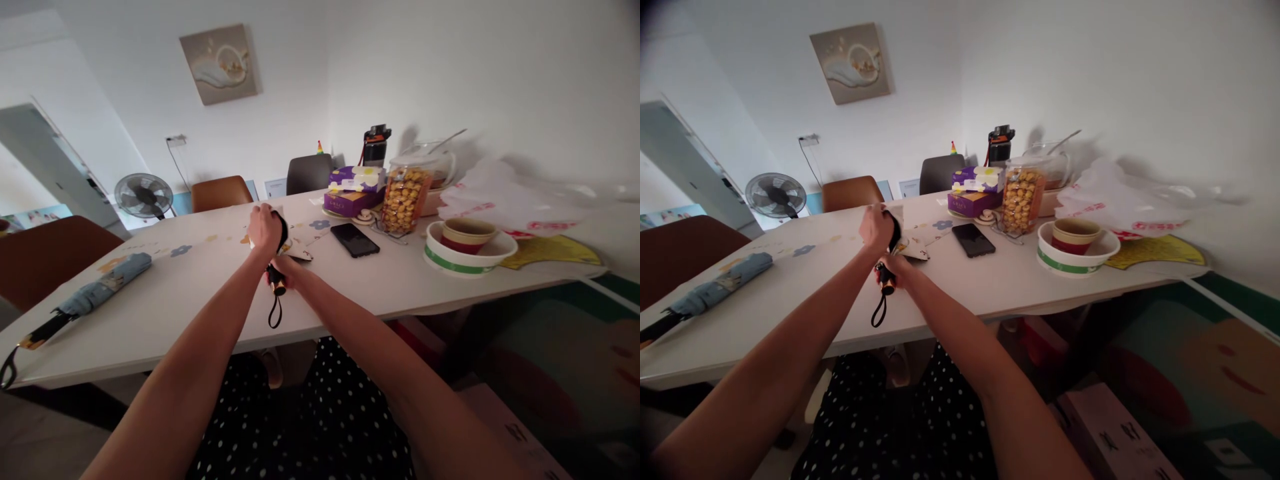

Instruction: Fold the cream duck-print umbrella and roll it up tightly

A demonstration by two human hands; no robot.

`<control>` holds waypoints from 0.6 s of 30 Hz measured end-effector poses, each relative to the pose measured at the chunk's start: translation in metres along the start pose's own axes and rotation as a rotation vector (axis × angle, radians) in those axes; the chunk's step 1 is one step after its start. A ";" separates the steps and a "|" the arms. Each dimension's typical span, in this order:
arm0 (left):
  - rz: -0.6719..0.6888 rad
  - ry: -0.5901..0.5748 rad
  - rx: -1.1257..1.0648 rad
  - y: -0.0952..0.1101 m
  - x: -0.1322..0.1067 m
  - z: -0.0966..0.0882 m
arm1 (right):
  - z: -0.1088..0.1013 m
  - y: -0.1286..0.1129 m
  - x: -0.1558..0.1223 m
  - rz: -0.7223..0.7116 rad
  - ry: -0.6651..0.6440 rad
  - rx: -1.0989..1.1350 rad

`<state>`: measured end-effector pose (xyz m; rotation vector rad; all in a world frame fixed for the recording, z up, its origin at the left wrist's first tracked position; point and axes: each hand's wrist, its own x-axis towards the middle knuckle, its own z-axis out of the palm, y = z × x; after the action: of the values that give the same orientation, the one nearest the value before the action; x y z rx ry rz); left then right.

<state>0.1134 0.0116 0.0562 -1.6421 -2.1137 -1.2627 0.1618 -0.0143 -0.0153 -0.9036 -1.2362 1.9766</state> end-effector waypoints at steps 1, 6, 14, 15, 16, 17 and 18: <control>-0.030 0.041 -0.037 -0.003 0.004 -0.003 | -0.001 0.001 0.001 0.006 -0.033 0.026; 0.064 0.086 -0.157 -0.019 0.009 -0.026 | -0.001 -0.001 -0.001 0.021 -0.089 0.120; -0.259 0.087 -0.787 -0.058 -0.005 -0.040 | -0.006 0.000 0.003 0.017 -0.035 0.053; -0.314 0.088 -0.833 -0.063 -0.007 -0.039 | -0.007 0.000 0.004 0.035 -0.040 0.070; -0.352 0.085 -0.859 -0.069 -0.010 -0.039 | -0.008 -0.001 0.005 0.058 -0.050 0.094; -0.379 0.080 -0.873 -0.073 -0.012 -0.039 | -0.008 -0.002 0.005 0.085 -0.065 0.121; -0.400 0.076 -0.881 -0.077 -0.015 -0.040 | -0.008 -0.004 0.004 0.111 -0.079 0.144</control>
<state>0.0385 -0.0297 0.0333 -1.3672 -2.0113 -2.6045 0.1672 -0.0058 -0.0148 -0.8456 -1.0901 2.1771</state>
